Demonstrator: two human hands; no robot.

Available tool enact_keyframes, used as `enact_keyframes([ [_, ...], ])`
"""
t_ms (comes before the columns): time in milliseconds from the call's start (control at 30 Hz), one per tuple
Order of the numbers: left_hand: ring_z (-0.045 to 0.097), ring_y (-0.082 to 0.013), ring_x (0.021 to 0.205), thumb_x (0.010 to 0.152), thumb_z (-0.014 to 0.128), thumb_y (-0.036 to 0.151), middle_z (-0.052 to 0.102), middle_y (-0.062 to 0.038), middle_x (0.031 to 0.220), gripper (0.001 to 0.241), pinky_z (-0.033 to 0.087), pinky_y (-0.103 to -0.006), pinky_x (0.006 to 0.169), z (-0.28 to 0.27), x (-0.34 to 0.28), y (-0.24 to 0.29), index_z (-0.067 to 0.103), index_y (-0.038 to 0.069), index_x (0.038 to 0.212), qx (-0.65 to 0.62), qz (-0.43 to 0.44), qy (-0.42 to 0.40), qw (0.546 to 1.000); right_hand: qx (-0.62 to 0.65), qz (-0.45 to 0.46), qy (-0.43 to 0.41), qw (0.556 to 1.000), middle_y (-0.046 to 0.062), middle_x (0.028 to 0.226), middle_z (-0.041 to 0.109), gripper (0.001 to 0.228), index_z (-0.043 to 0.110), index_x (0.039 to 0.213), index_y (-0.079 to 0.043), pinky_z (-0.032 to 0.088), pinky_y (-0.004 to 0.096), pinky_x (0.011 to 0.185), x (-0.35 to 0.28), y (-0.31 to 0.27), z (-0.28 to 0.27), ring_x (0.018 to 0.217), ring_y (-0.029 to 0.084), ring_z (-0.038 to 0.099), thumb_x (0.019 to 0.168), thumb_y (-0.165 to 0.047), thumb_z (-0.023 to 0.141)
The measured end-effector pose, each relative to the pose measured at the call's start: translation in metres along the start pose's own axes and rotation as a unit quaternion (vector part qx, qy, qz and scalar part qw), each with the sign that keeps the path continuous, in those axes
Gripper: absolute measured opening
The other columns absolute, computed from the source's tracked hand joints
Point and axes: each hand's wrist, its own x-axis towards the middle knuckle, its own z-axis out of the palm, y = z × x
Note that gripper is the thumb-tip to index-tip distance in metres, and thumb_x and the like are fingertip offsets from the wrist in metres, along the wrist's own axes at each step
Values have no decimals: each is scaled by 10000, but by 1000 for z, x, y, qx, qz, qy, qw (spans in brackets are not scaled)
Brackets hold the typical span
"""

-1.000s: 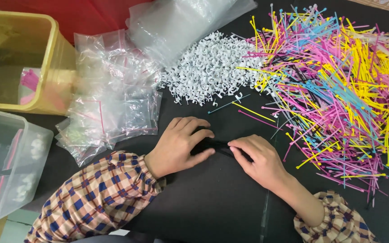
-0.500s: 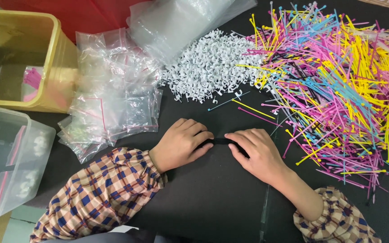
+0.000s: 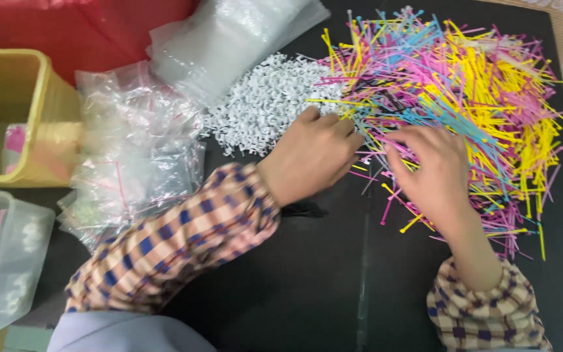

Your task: Sorting black cable ties from a multicolored pile and placing them into a small plastic bag.

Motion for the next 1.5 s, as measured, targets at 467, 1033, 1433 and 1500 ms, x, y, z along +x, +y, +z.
enact_keyframes([
  [467,649,-228,592,721,785,31,671,-34,626,123,389,-432,692,138,60,-8,775,154,724,113,-44,31,992,-148,71,7,986,-17,976,699,246,742,1239,-231,388,366,832,-13,44,41,945,210,686,1005,-271,677],
  [1033,592,-217,529,684,804,-33,627,-31,589,169,362,-431,677,27,47,14,763,131,684,106,-48,67,991,-71,-2,89,993,64,1125,676,307,710,1358,-127,332,366,881,5,14,20,1025,254,673,1057,-189,723],
  [1433,615,-284,583,838,683,139,682,-65,783,116,464,-383,747,-95,17,3,708,118,727,-29,-37,-42,998,89,-20,31,995,51,919,703,196,780,1090,-29,410,384,898,17,-62,-54,826,219,593,913,55,773],
  [1500,662,-323,658,833,714,161,710,-92,799,94,523,-440,762,-114,3,-2,738,77,797,-115,-65,-150,980,171,-24,-68,983,-6,789,707,165,792,1022,-69,424,315,730,20,-80,-59,634,149,539,868,-23,759],
])
